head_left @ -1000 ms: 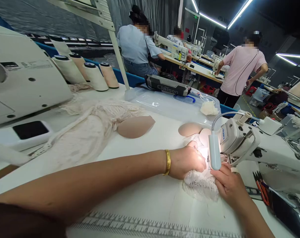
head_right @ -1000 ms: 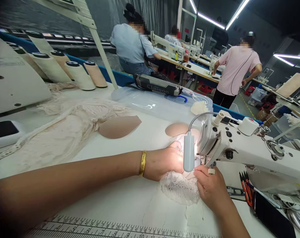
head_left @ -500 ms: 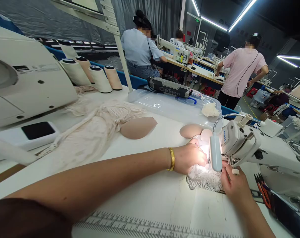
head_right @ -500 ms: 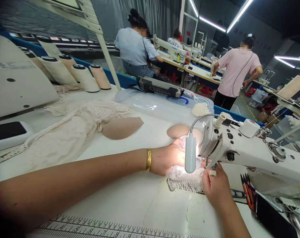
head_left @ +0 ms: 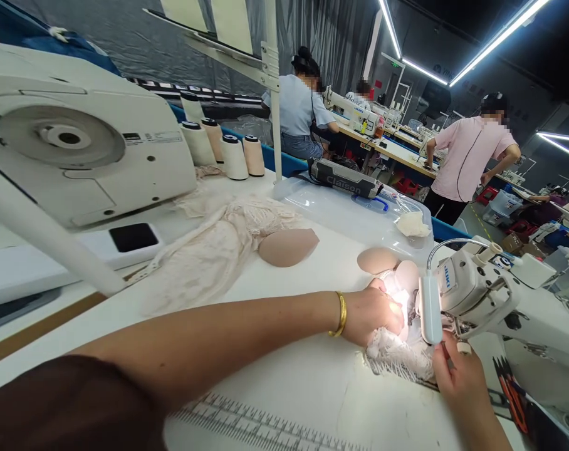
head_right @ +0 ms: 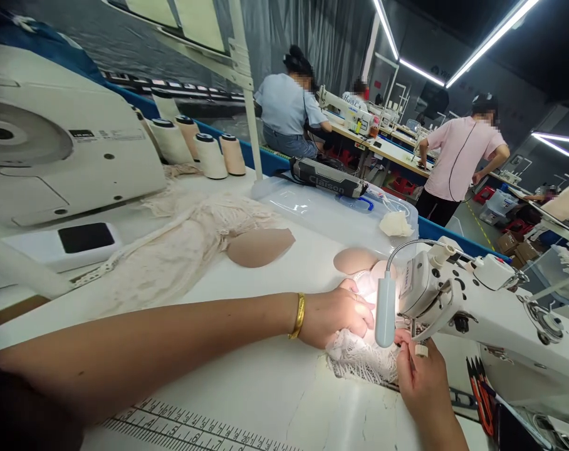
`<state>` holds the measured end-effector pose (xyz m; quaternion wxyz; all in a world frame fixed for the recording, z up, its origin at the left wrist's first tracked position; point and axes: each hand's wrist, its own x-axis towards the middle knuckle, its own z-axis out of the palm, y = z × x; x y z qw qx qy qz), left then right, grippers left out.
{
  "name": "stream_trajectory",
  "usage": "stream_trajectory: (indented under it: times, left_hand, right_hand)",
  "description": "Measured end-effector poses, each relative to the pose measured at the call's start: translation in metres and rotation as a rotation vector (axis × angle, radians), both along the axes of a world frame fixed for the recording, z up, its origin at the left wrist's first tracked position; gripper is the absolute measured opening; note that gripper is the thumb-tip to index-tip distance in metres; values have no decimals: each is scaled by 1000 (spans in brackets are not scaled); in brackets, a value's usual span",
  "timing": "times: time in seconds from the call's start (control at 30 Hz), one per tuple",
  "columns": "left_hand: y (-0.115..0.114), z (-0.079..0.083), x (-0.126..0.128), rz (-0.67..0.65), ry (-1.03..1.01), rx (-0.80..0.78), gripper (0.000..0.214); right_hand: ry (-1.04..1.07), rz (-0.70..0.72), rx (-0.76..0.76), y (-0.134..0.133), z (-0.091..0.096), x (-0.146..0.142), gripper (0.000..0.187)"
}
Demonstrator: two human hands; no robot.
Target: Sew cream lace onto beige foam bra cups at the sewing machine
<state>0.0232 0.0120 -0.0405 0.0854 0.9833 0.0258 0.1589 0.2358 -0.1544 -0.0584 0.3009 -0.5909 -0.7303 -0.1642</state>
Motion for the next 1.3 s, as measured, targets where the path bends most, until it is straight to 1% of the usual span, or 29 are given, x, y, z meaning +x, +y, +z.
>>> stream_trajectory:
  times: [0.07, 0.1, 0.2, 0.33, 0.4, 0.47, 0.53, 0.6, 0.67, 0.73, 0.77, 0.83, 0.9, 0.93, 1.03, 1.13, 1.2, 1.23, 1.3]
  left_hand:
    - [1, -1, -2, -116, 9, -67, 16]
    - [1, 0, -3, -152, 10, -99, 14]
    - [0, 2, -7, -186, 10, -157, 10]
    - [-3, 4, -10, -213, 39, -179, 11]
    - [-2, 5, -9, -214, 49, -177, 14]
    - [-1, 5, -9, -208, 64, -161, 22]
    - [-2, 5, -8, -165, 59, -112, 33]
    - [-6, 5, -7, -53, 40, -24, 34]
    - [-13, 5, -6, 97, 50, 80, 29]
    - [-22, 5, -4, 193, 103, 142, 33]
    - [-27, 4, -3, 212, 130, 149, 36]
    - [-34, 5, -2, 216, 170, 125, 38]
    - [-37, 10, -4, 188, 206, 82, 42]
    - [-38, 14, -6, 159, 223, 63, 44]
    - [-35, 28, -14, 51, 257, 20, 49]
    - [-29, 36, -18, -72, 253, -28, 42]
    - [-25, 34, -17, -132, 223, -67, 34]
    - [-24, 32, -16, -143, 200, -78, 30]
    - [-21, 23, -12, -138, 147, -71, 29]
  right_hand:
    - [-13, -5, -10, 0, 0, -1, 25]
    - [-20, -8, -13, -1, 0, -1, 25]
    - [-20, -22, -40, -2, -1, 0, 25]
    - [-21, -11, -78, -2, -4, -1, 25]
    - [-23, 4, -77, -2, -5, -1, 26]
    - [-22, 13, -68, -2, -4, 0, 27]
    - [-24, 19, -57, -3, -2, -1, 28]
    - [-32, 45, -67, -4, 2, -3, 30]
    - [-46, 122, -99, -6, 7, -7, 34]
    - [-70, 208, -147, -6, 11, -13, 37]
    - [-88, 230, -177, -6, 11, -15, 38]
    - [-123, 206, -222, -5, 9, -19, 33]
    - [-152, 132, -232, -3, 5, -17, 24]
    - [-164, 96, -229, -2, 2, -15, 24]
    - [-193, 34, -183, 0, -5, -4, 32]
    - [-190, 6, -97, 0, -9, 7, 36]
    - [-168, 4, -54, 0, -8, 11, 40]
    - [-150, 11, -47, 0, -7, 12, 41]
    - [-100, 37, -87, -2, -2, 13, 40]
